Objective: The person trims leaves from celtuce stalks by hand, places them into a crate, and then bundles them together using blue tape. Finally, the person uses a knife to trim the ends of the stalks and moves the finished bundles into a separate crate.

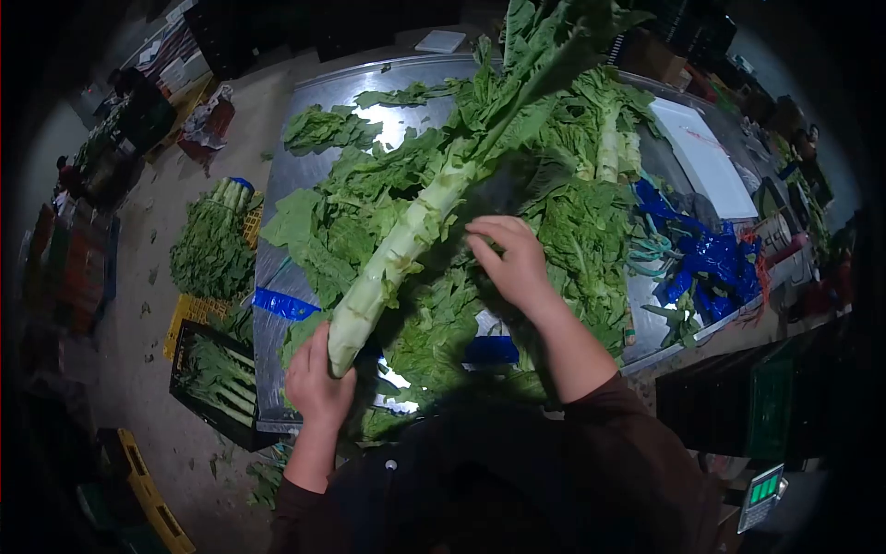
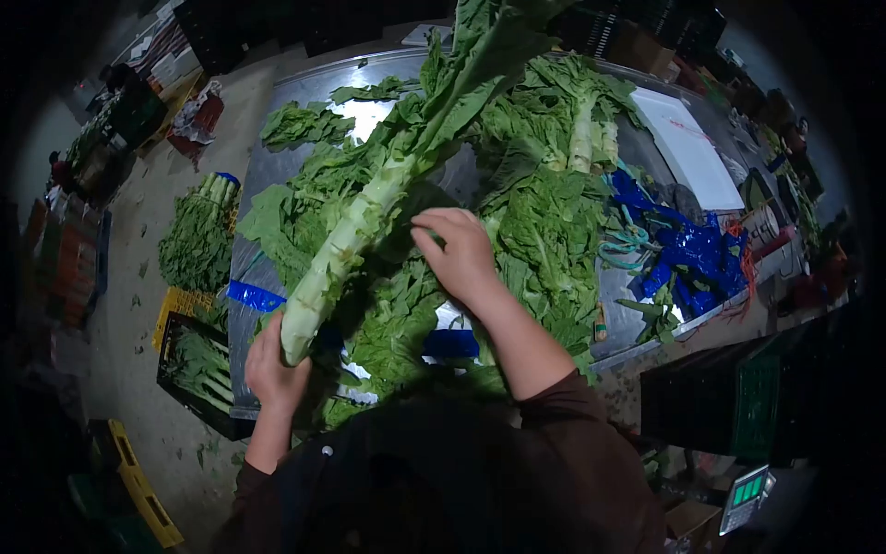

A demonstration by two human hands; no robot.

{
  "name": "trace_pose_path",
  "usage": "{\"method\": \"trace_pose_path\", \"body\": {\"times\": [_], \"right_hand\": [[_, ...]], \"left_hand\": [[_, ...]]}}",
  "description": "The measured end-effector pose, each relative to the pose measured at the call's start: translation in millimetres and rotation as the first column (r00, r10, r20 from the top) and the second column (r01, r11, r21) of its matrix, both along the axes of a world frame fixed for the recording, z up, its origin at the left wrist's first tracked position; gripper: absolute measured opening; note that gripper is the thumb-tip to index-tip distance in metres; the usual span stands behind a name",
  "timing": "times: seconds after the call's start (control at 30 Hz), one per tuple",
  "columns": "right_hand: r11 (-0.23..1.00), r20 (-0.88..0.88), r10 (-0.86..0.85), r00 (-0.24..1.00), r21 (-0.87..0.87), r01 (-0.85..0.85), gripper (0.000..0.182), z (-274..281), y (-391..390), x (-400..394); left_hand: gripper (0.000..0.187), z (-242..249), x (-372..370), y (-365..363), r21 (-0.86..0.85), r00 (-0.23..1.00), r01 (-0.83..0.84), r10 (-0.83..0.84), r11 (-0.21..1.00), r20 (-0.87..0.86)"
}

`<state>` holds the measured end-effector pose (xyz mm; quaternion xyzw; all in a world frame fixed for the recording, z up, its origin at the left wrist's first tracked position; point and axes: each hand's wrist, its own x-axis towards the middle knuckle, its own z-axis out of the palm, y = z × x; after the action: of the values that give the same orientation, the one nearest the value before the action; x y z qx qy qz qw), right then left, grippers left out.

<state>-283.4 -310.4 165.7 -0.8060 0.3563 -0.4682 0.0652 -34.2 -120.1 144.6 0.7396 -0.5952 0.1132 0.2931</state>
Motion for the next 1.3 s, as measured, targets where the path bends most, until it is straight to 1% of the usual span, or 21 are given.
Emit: {"method": "trace_pose_path", "body": {"times": [0.03,0.07,0.13,0.17,0.2,0.27,0.3,0.33,0.43,0.47,0.53,0.67,0.73,0.77,0.83,0.87,0.93,0.97,1.07,1.17,1.3], "right_hand": [[0.984,0.147,0.005,0.989,0.177,-0.031,0.032,4,5,0],[0.983,0.148,-0.002,0.989,0.181,-0.025,0.032,10,11,0],[0.94,0.384,-0.077,0.92,0.334,-0.061,0.031,28,24,5],[0.971,0.372,-0.104,0.922,0.238,0.013,0.037,33,23,6],[0.971,0.371,-0.116,0.921,0.237,0.027,0.037,40,25,9],[0.968,0.249,-0.244,0.937,0.128,0.218,0.049,59,31,13],[0.951,0.167,-0.297,0.94,0.142,0.275,0.059,68,35,15],[0.945,0.165,-0.318,0.933,0.136,0.298,0.059,74,41,19],[0.812,-0.071,-0.572,0.817,0.091,0.577,0.061,81,52,30],[0.801,-0.076,-0.588,0.806,0.085,0.592,0.061,83,54,32],[0.724,-0.22,-0.651,0.727,0.109,0.681,0.054,86,58,36],[0.796,-0.222,-0.571,0.79,0.084,0.599,0.045,90,75,48],[0.75,-0.095,-0.657,0.748,-0.179,0.636,0.039,90,83,55],[0.752,-0.098,-0.655,0.749,-0.179,0.634,0.039,91,81,55],[0.617,-0.095,-0.775,0.624,-0.325,0.717,0.039,96,75,52],[0.615,-0.097,-0.777,0.622,-0.327,0.717,0.039,93,74,52],[0.723,-0.266,-0.691,0.673,-0.221,0.655,0.038,85,68,51],[0.724,-0.269,-0.689,0.673,-0.223,0.653,0.038,82,67,53],[0.766,-0.188,-0.62,0.762,-0.355,0.536,0.032,73,65,69],[0.779,-0.132,-0.598,0.79,-0.325,0.536,0.031,76,56,68],[0.673,-0.03,-0.689,0.724,-0.397,0.624,0.043,88,34,58]], "left_hand": [[0.067,1,4,3,-0.028,0.998,-0.01,0.011,1.0,0.063],[0.067,4,7,6,-0.025,0.998,-0.003,0.005,1.0,0.064],[0.067,8,13,10,-0.056,0.988,-0.028,0.036,0.998,0.153],[0.067,7,17,11,-0.055,0.988,-0.017,0.025,0.998,0.151],[0.067,6,21,13,-0.092,0.983,-0.008,0.024,0.996,0.182],[0.067,5,30,15,-0.131,0.977,0.024,0.005,0.991,0.212],[0.066,4,33,17,-0.139,0.976,0.029,0.002,0.99,0.217],[0.065,4,37,19,-0.147,0.975,0.037,-0.003,0.988,0.221],[0.064,-2,51,22,-0.174,0.972,0.095,-0.053,0.98,0.23],[0.064,-3,56,22,-0.176,0.972,0.112,-0.071,0.978,0.223],[0.063,-7,62,24,-0.213,0.962,0.122,-0.063,0.969,0.266],[0.062,-8,73,27,-0.176,0.961,0.144,-0.096,0.974,0.259],[0.062,-10,78,30,-0.188,0.958,0.15,-0.096,0.971,0.27],[0.062,-11,81,31,-0.186,0.959,0.148,-0.094,0.971,0.268],[0.061,-11,86,34,-0.166,0.956,0.15,-0.1,0.975,0.276],[0.061,-11,88,34,-0.166,0.956,0.152,-0.103,0.974,0.273],[0.06,-13,91,34,-0.174,0.956,0.125,-0.072,0.977,0.283],[0.06,-14,92,32,-0.174,0.958,0.123,-0.07,0.977,0.28],[0.059,-17,95,31,-0.182,0.96,0.112,-0.059,0.977,0.274],[0.058,-16,96,29,-0.189,0.96,0.089,-0.033,0.978,0.277],[0.058,-12,97,30,-0.2,0.96,0.088,-0.029,0.976,0.28]]}}
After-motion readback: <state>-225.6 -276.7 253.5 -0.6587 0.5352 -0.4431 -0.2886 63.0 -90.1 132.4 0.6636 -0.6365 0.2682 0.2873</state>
